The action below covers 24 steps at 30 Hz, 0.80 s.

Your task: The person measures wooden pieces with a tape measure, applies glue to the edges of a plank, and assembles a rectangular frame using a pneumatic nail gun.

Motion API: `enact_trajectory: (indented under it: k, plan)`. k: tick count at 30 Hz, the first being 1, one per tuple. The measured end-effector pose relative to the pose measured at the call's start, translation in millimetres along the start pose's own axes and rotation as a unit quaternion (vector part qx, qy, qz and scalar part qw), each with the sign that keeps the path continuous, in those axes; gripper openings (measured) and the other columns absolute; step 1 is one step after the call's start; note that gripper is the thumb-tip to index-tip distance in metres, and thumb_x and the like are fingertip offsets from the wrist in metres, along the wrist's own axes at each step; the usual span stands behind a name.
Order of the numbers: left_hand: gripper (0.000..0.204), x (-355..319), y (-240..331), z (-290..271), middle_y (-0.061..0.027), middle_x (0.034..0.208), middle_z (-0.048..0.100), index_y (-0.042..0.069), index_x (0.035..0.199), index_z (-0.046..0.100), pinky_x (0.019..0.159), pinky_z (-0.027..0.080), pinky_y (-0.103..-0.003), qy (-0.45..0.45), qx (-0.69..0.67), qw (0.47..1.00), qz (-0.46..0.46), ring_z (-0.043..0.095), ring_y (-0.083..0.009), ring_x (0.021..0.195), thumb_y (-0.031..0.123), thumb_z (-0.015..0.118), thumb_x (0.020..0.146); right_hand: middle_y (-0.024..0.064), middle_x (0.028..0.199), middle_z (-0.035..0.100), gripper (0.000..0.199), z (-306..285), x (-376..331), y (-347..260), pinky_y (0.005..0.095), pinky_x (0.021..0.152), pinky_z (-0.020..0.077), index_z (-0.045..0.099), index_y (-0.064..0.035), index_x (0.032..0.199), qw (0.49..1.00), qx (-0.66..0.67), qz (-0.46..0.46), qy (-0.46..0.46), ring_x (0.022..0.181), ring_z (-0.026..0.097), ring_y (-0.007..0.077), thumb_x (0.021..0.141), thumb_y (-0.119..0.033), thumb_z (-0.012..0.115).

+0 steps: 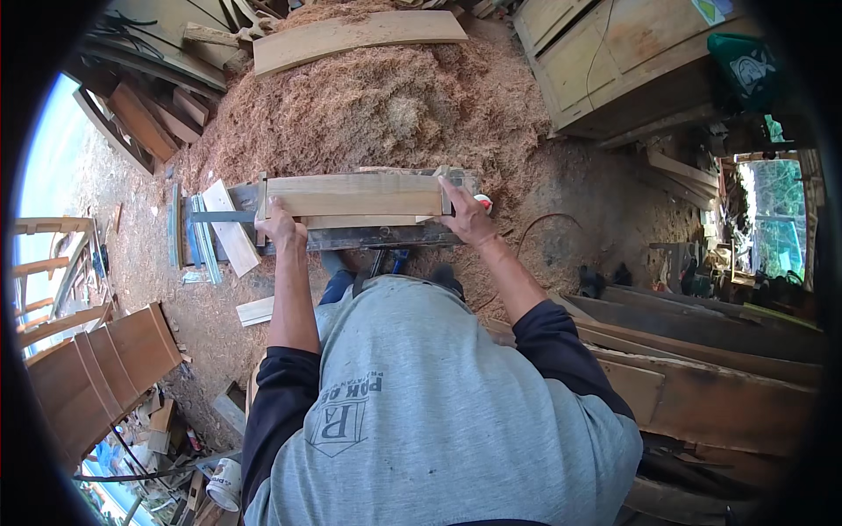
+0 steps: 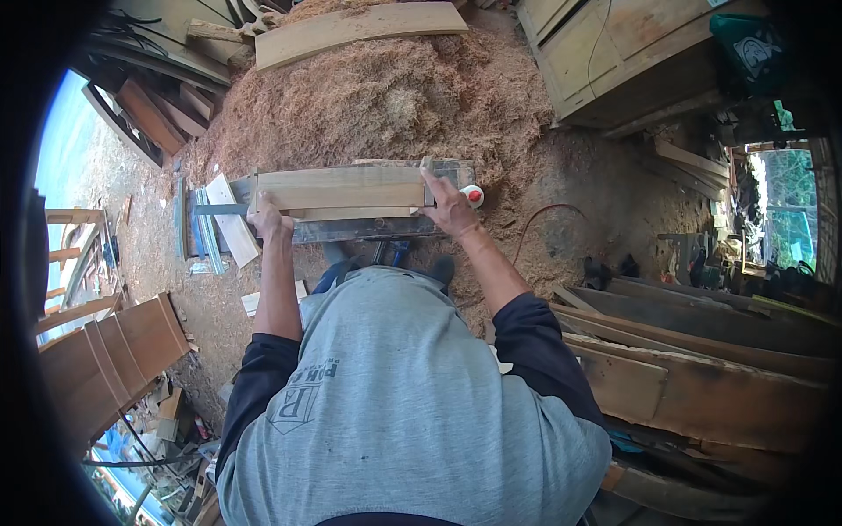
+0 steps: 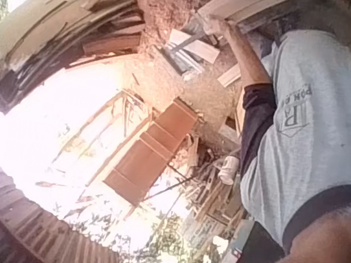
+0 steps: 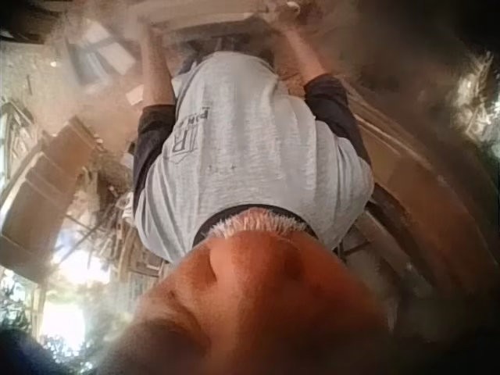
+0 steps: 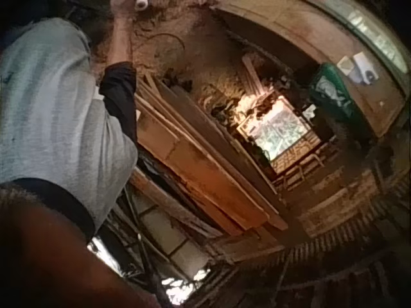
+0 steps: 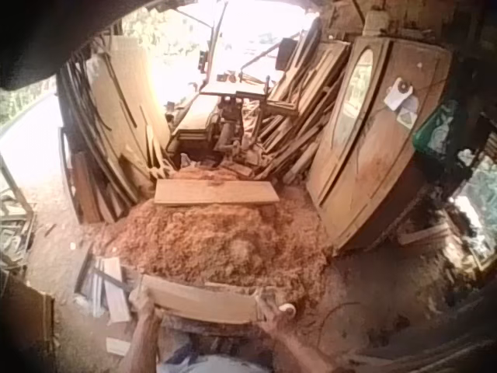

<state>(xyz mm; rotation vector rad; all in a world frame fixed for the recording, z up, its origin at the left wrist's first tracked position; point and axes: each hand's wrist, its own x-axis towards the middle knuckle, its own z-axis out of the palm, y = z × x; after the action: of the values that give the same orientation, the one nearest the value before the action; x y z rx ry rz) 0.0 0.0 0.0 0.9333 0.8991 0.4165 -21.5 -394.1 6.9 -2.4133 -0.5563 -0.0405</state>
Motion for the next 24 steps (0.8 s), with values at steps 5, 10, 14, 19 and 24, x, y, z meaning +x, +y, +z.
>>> enact_trajectory:
  k: [5,10,14,19,24]
  plan:
    - [0.046,1.3,-22.8,3.1,-0.0127,0.121,0.053,0.009,0.135,0.032,0.084,0.058,-0.045,0.037,0.014,0.997,0.061,0.060,-0.0266,0.105,0.009,0.060,0.099,0.0272,0.120,0.059,0.105,-21.8,17.8,-10.5,0.0458,0.099,0.0499,0.029,-0.0058,0.156,0.989,-0.008,0.072,-0.128,0.111,0.060,0.0446,0.070,-0.019,0.087]
    - [0.042,-14.1,-11.7,12.0,-0.0095,0.121,0.054,0.012,0.135,0.035,0.085,0.056,-0.044,0.024,0.025,0.999,0.029,0.059,-0.0246,0.105,0.016,0.059,0.100,0.0298,0.120,0.061,0.107,-28.4,40.6,-15.9,0.0468,0.097,0.0509,0.026,-0.0034,0.155,0.965,-0.071,0.134,-0.212,0.111,0.061,0.0465,0.069,-0.024,0.086]
    - [0.039,31.4,-22.6,-29.0,-0.0091,0.120,0.054,0.013,0.134,0.039,0.086,0.055,-0.044,-0.005,-0.041,0.998,0.050,0.059,-0.0245,0.106,0.019,0.058,0.100,0.0303,0.123,0.062,0.098,-30.3,53.5,-29.3,0.0491,0.097,0.0511,0.033,-0.0026,0.149,0.970,-0.025,0.097,-0.220,0.115,0.061,0.0460,0.069,-0.024,0.086]
    - [0.039,26.3,-27.5,-7.3,-0.0110,0.120,0.053,0.011,0.135,0.038,0.088,0.052,-0.042,0.043,-0.032,0.996,0.070,0.057,-0.0235,0.104,0.027,0.051,0.102,0.0310,0.120,0.063,0.090,-32.1,48.9,-22.3,0.0528,0.095,0.0515,0.035,-0.0048,0.145,0.975,-0.031,0.089,-0.199,0.112,0.061,0.0494,0.069,-0.018,0.082]
    - [0.036,-7.2,-13.7,10.8,-0.0121,0.122,0.051,0.009,0.134,0.036,0.092,0.049,-0.039,0.092,-0.013,0.996,0.018,0.054,-0.0220,0.107,0.026,0.047,0.105,0.0349,0.109,0.065,0.089,-38.3,49.3,-26.1,0.0543,0.089,0.0530,0.030,-0.0013,0.143,0.973,-0.055,0.067,-0.213,0.103,0.063,0.0516,0.072,-0.017,0.081]
